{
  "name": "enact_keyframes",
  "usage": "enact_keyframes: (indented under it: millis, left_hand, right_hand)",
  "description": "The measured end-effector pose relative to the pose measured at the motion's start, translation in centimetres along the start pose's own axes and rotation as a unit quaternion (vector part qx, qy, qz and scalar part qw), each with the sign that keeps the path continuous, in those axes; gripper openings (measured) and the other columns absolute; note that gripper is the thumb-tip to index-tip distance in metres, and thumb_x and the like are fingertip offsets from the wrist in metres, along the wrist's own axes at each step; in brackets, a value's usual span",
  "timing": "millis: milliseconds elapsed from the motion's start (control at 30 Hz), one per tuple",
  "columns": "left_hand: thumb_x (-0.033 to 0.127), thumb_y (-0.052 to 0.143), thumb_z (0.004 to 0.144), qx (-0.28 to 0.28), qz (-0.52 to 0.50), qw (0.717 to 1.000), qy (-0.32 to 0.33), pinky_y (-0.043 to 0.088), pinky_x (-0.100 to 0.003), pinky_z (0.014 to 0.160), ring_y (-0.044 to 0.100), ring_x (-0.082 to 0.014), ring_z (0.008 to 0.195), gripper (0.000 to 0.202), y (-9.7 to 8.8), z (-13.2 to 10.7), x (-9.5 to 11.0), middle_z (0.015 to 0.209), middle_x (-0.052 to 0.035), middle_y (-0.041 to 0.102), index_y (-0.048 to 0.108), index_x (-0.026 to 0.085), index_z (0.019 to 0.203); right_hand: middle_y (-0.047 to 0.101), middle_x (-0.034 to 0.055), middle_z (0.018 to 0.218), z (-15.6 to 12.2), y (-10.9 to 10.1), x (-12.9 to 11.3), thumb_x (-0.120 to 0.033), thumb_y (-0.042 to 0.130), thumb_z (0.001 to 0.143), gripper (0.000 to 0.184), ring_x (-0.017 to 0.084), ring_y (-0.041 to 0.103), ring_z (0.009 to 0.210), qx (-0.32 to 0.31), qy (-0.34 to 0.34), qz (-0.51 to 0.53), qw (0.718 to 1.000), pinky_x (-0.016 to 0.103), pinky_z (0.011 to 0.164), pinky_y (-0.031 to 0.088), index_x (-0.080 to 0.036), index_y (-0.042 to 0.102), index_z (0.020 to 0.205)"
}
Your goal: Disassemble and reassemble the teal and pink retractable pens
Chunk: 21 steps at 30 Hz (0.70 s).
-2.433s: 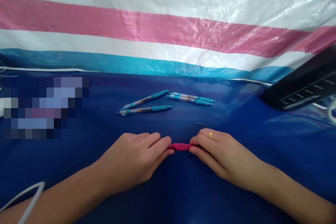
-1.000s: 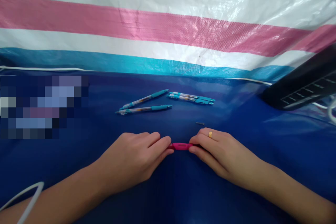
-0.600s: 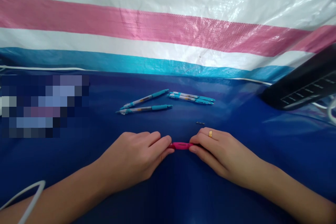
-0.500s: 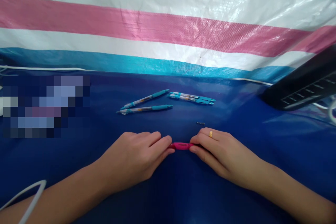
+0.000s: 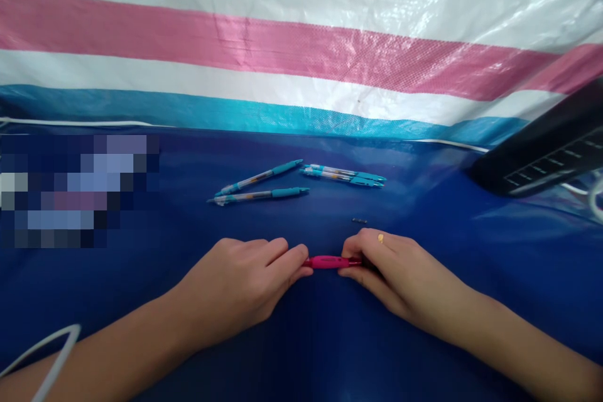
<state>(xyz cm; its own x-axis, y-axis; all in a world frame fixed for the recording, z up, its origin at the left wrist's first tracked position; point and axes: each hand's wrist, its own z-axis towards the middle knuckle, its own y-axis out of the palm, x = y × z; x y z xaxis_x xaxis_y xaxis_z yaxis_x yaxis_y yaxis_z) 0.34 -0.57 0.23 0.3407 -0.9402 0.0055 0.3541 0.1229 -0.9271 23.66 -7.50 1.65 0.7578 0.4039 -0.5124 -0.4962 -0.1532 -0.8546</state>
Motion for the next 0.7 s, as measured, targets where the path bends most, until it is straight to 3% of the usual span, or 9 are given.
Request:
enact_keyframes:
  millis: [167, 300, 500, 700]
  left_hand:
    - [0.026, 0.031, 0.104, 0.009, -0.014, 1.0, -0.01, 0.031, -0.024, 0.039, 0.058, -0.0118, 0.048, 0.032, -0.09, 0.27, 0.05, 0.062, 0.0026, 0.058, 0.06, 0.016, 0.092]
    - [0.027, 0.033, 0.103, 0.007, -0.019, 1.0, -0.011, 0.032, -0.024, 0.04, 0.059, -0.0125, 0.049, 0.03, 0.14, 0.24, 0.01, 0.062, 0.0026, 0.059, 0.06, 0.016, 0.093]
    - [0.027, 0.034, 0.103, 0.003, -0.019, 1.0, -0.014, 0.032, -0.026, 0.039, 0.06, -0.0133, 0.049, 0.031, 0.13, 0.07, -0.07, 0.063, 0.0023, 0.059, 0.061, 0.016, 0.094]
    - [0.028, 0.033, 0.103, -0.001, -0.018, 1.0, -0.018, 0.033, -0.026, 0.039, 0.06, -0.0132, 0.049, 0.032, -0.1, 0.21, 0.07, 0.063, 0.0022, 0.059, 0.062, 0.017, 0.094]
  right_hand:
    - [0.065, 0.0028, 0.085, 0.0, -0.08, 0.0, -0.027, 0.051, 0.095, 0.01, 0.017, 0.062, 0.075, 0.008, 0.017, -0.012, 1.0, 0.027, 0.063, 0.047, -0.019, 0.056, 0.099]
    - [0.063, 0.0042, 0.08, 0.07, 0.08, 0.15, -0.027, 0.037, 0.102, 0.025, 0.018, 0.06, 0.072, 0.009, -0.031, -0.053, 0.998, 0.03, 0.065, 0.046, -0.018, 0.06, 0.097]
    - [0.062, 0.0027, 0.082, 0.09, 0.07, 0.07, -0.024, 0.049, 0.097, 0.01, 0.018, 0.059, 0.074, 0.004, -0.005, -0.025, 1.0, 0.028, 0.063, 0.046, -0.018, 0.057, 0.095]
    - [0.062, 0.0049, 0.086, 0.09, 0.04, -0.07, -0.026, 0.044, 0.099, 0.017, 0.02, 0.059, 0.078, -0.002, -0.011, -0.04, 0.999, 0.033, 0.069, 0.048, -0.017, 0.059, 0.097]
